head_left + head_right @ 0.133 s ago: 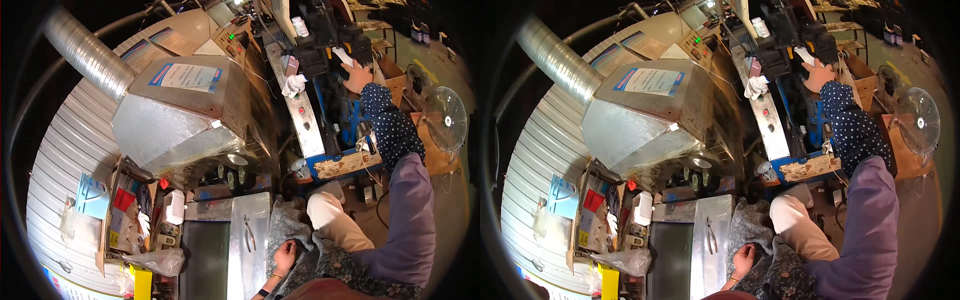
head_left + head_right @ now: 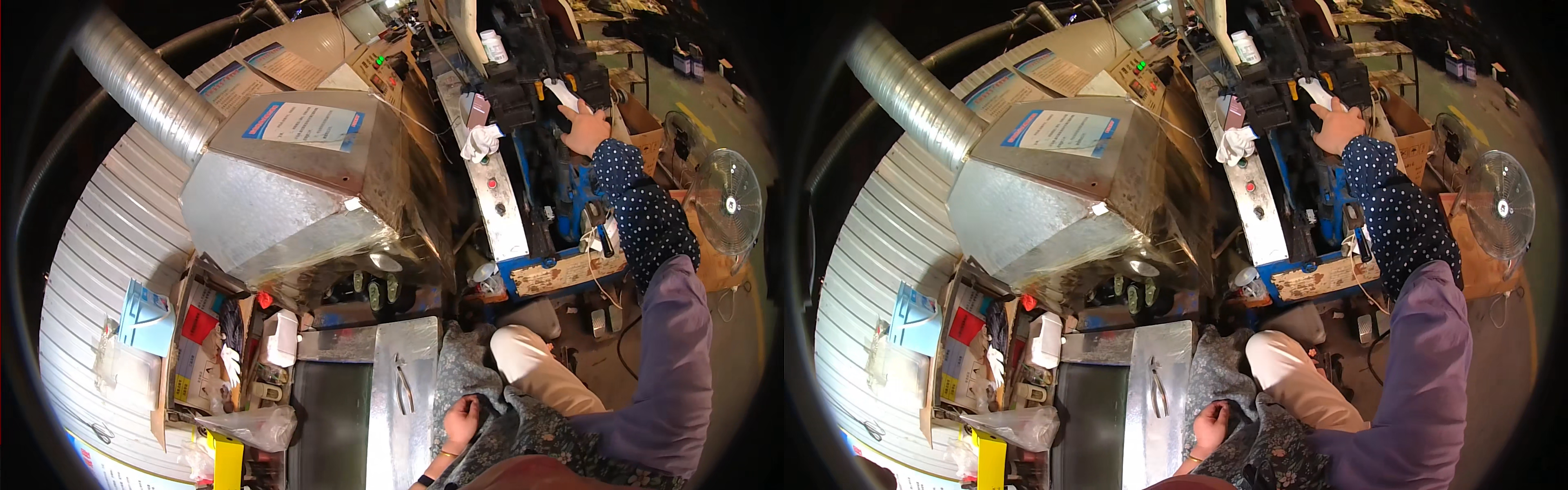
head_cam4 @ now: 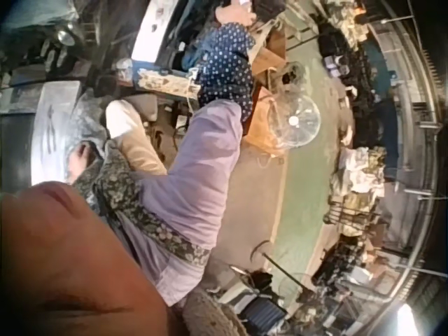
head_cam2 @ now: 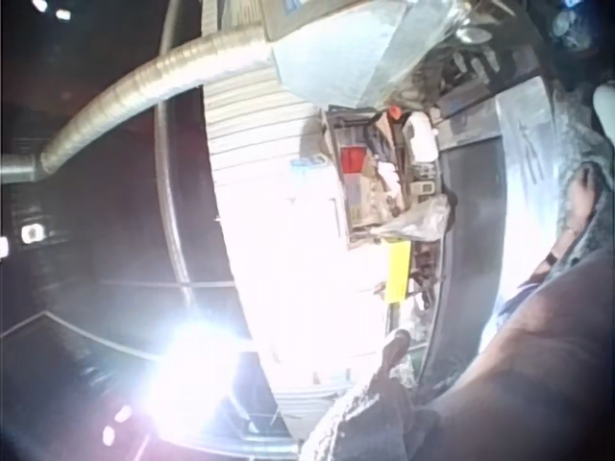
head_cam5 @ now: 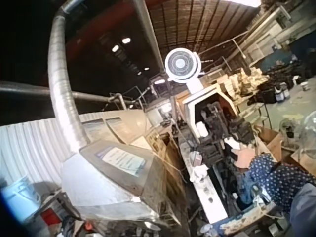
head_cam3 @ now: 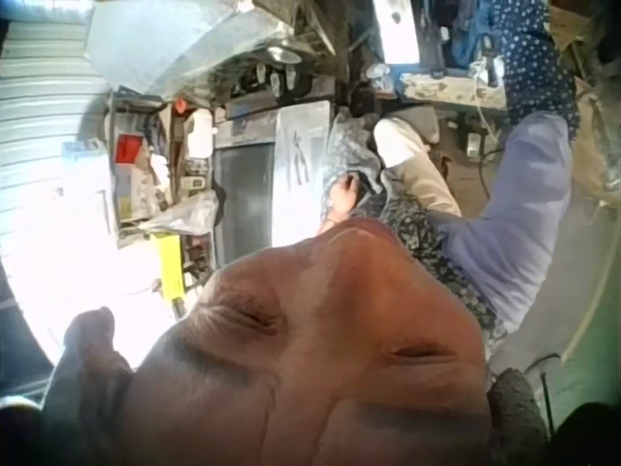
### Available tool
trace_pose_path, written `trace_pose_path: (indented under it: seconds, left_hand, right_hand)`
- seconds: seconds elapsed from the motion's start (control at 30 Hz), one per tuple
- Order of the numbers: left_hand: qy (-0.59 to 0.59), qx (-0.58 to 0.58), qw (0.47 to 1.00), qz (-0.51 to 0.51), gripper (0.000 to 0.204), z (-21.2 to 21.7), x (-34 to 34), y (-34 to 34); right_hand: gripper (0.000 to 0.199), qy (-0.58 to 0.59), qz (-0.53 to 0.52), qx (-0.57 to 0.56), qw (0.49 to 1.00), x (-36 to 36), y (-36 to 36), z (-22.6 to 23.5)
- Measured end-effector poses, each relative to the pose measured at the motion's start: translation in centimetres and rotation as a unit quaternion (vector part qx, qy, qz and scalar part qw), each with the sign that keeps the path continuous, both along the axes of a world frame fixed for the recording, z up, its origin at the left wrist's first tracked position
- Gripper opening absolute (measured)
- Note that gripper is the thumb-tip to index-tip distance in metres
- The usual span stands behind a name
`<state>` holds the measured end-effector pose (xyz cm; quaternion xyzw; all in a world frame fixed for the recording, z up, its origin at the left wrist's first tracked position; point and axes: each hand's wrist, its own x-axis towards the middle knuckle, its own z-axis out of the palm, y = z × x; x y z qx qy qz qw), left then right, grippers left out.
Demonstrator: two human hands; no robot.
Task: Operate machinery to attach soles and process footwear components in a shoe factory.
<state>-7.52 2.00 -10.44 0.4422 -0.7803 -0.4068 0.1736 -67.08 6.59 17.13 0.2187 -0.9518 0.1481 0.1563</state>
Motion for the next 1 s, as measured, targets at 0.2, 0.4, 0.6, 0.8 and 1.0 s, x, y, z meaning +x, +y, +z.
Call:
trace_pose_path:
  seconds: [0.2,0.4,0.6,0.8,1.0]
  left_hand:
    - [-0.067,-0.082,0.994,-0.024,0.019,0.7,-0.2,0.2]
    - [-0.065,-0.062,0.996,-0.022,0.019,1.5,-0.4,0.2]
    - [-0.059,-0.05,0.997,-0.013,0.018,1.0,-0.4,0.4]
    - [-0.048,-0.07,0.996,-0.013,0.017,1.4,-0.1,0.5]
    - [-0.07,-0.045,0.996,-0.04,0.021,2.6,-0.3,0.1]
  right_hand:
    - [0.07,-0.035,0.005,0.019,0.999,-0.3,0.0,1.9]
    - [0.069,-0.046,0.004,0.01,0.999,-0.2,-0.3,2.2]
    - [0.068,-0.013,-0.005,-0.01,1.0,0.7,-0.3,1.6]
    - [0.069,0.015,-0.008,-0.019,1.0,0.3,-0.4,0.6]
    - [0.068,0.028,-0.042,0.039,0.998,2.6,-0.1,2.7]
